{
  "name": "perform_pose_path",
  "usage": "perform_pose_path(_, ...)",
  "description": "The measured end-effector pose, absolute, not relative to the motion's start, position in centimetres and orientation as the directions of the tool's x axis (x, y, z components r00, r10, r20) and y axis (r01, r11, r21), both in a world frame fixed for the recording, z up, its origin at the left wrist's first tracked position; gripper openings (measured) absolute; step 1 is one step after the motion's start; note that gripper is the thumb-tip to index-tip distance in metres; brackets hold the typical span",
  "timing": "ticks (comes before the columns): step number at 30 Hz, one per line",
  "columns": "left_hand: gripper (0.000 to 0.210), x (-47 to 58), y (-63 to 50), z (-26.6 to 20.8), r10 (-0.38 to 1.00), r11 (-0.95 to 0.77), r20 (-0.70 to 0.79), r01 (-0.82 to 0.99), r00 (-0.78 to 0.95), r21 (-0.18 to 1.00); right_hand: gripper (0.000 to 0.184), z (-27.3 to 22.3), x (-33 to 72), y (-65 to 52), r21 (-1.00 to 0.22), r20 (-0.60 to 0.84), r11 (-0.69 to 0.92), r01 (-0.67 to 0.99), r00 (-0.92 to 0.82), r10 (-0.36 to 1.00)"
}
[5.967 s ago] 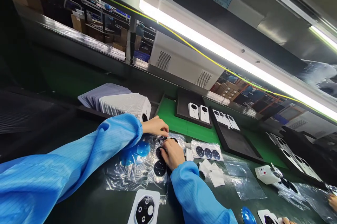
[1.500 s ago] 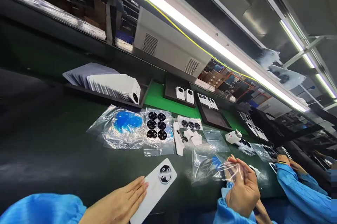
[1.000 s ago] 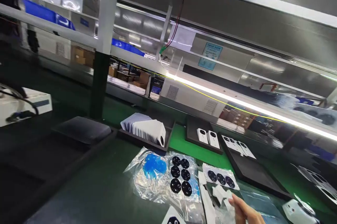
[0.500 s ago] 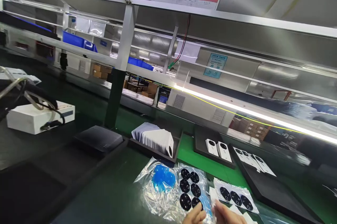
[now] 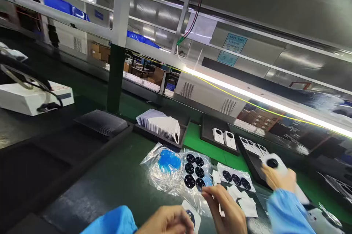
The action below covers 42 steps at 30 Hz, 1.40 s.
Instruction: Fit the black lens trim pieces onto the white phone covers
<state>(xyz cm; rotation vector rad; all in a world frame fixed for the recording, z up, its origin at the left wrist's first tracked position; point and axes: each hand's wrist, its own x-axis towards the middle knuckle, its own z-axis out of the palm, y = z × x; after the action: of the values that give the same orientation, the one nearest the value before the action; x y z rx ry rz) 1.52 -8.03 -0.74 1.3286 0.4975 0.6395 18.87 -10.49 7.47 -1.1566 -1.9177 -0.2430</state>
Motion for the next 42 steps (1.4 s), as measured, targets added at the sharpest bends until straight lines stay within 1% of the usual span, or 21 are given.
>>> perform_pose_path(1, 0.056, 1.0, -7.3, -0.4, 0.712, 0.2, -0.034, -0.156, 0.701, 0.967, 0.012, 7.7, 19.0, -9.6, -0.294, 0.674, 0.541, 0.788, -0.23, 0.702)
perform_pose_path(2, 0.06, 0.6, -6.4, 0.0, 0.748, 0.217, -0.069, -0.146, 0.66, 0.965, 0.012, 8.0, 19.1, -8.4, -0.339, 0.595, 0.511, 0.79, -0.241, 0.767)
perform_pose_path(4, 0.064, -0.4, -4.3, 0.7, 0.811, 0.186, -0.094, -0.101, 0.577, 0.977, 0.02, 8.5, 18.8, -5.6, -0.424, 0.413, 0.445, 0.789, -0.269, 0.87)
perform_pose_path(5, 0.062, -0.9, -3.1, 0.8, 0.825, 0.167, -0.094, -0.083, 0.557, 0.982, 0.021, 8.6, 18.5, -4.0, -0.439, 0.363, 0.431, 0.788, -0.284, 0.888)
perform_pose_path(7, 0.055, -1.9, -0.7, 0.7, 0.841, 0.114, -0.081, -0.029, 0.535, 0.993, 0.019, 8.5, 17.6, -0.7, -0.439, 0.318, 0.425, 0.792, -0.305, 0.898)
perform_pose_path(9, 0.048, -3.0, 1.5, 0.1, 0.866, 0.017, -0.038, 0.048, 0.498, 0.999, 0.022, 7.9, 16.7, 2.4, -0.418, 0.306, 0.423, 0.804, -0.314, 0.899)
perform_pose_path(12, 0.043, -4.6, 3.4, -1.1, 0.91, -0.21, 0.11, 0.216, 0.4, 0.954, 0.026, 6.1, 15.5, 6.2, -0.379, 0.288, 0.425, 0.822, -0.332, 0.898)
perform_pose_path(14, 0.041, -5.0, 3.8, -1.8, 0.898, -0.386, 0.27, 0.327, 0.348, 0.862, 0.024, 4.6, 15.0, 7.9, -0.348, 0.262, 0.428, 0.834, -0.352, 0.899)
perform_pose_path(15, 0.038, -5.0, 3.8, -2.0, 0.87, -0.469, 0.347, 0.37, 0.349, 0.802, 0.021, 3.8, 14.7, 8.5, -0.332, 0.246, 0.429, 0.84, -0.362, 0.899)
perform_pose_path(17, 0.032, -4.4, 3.8, -2.1, 0.78, -0.618, 0.457, 0.411, 0.427, 0.67, 0.012, 2.4, 14.4, 9.3, -0.301, 0.211, 0.43, 0.851, -0.381, 0.9)
perform_pose_path(18, 0.029, -3.9, 3.8, -2.0, 0.724, -0.683, 0.481, 0.409, 0.495, 0.605, 0.011, 1.9, 14.3, 9.4, -0.288, 0.196, 0.433, 0.854, -0.39, 0.9)
perform_pose_path(20, 0.023, -2.8, 4.2, -1.5, 0.605, -0.786, 0.478, 0.379, 0.637, 0.489, 0.015, 1.6, 14.4, 9.4, -0.27, 0.168, 0.444, 0.855, -0.412, 0.896)
perform_pose_path(22, 0.03, -2.0, 4.9, -1.1, 0.513, -0.846, 0.433, 0.351, 0.741, 0.402, 0.015, 2.3, 15.3, 8.9, -0.261, 0.151, 0.45, 0.854, -0.425, 0.893)
perform_pose_path(25, 0.046, -1.6, 5.9, -1.0, 0.458, -0.878, 0.348, 0.354, 0.818, 0.323, 0.015, 4.8, 18.3, 7.3, -0.26, 0.144, 0.417, 0.871, -0.392, 0.909)
perform_pose_path(28, 0.046, -1.4, 6.2, -1.8, 0.466, -0.875, 0.285, 0.39, 0.837, 0.287, 0.015, 7.2, 22.1, 4.8, -0.261, 0.12, 0.319, 0.911, -0.297, 0.947)
perform_pose_path(30, 0.046, -1.2, 6.2, -2.4, 0.488, -0.865, 0.264, 0.42, 0.832, 0.276, 0.013, 7.7, 24.0, 3.1, -0.246, 0.068, 0.233, 0.941, -0.223, 0.972)
perform_pose_path(32, 0.046, -0.9, 6.0, -2.9, 0.514, -0.851, 0.257, 0.451, 0.818, 0.268, 0.009, 7.0, 24.8, 1.5, -0.224, -0.014, 0.172, 0.959, -0.18, 0.984)
perform_pose_path(33, 0.045, -0.7, 5.9, -3.0, 0.526, -0.845, 0.258, 0.465, 0.811, 0.263, 0.01, 6.3, 24.8, 1.0, -0.215, -0.059, 0.158, 0.964, -0.174, 0.983)
perform_pose_path(36, 0.043, -0.4, 5.6, -3.2, 0.542, -0.838, 0.272, 0.487, 0.795, 0.246, 0.019, 3.7, 23.7, 0.0, -0.203, -0.153, 0.154, 0.967, -0.186, 0.97)
perform_pose_path(40, 0.043, -0.1, 4.8, -3.2, 0.517, -0.855, 0.311, 0.47, 0.797, 0.219, 0.027, 1.6, 22.3, 0.3, -0.196, -0.168, 0.15, 0.969, -0.184, 0.969)
perform_pose_path(42, 0.043, 0.2, 4.2, -3.4, 0.467, -0.884, 0.367, 0.42, 0.804, 0.205, 0.027, 1.5, 22.1, 0.8, -0.196, -0.173, 0.148, 0.969, -0.183, 0.968)
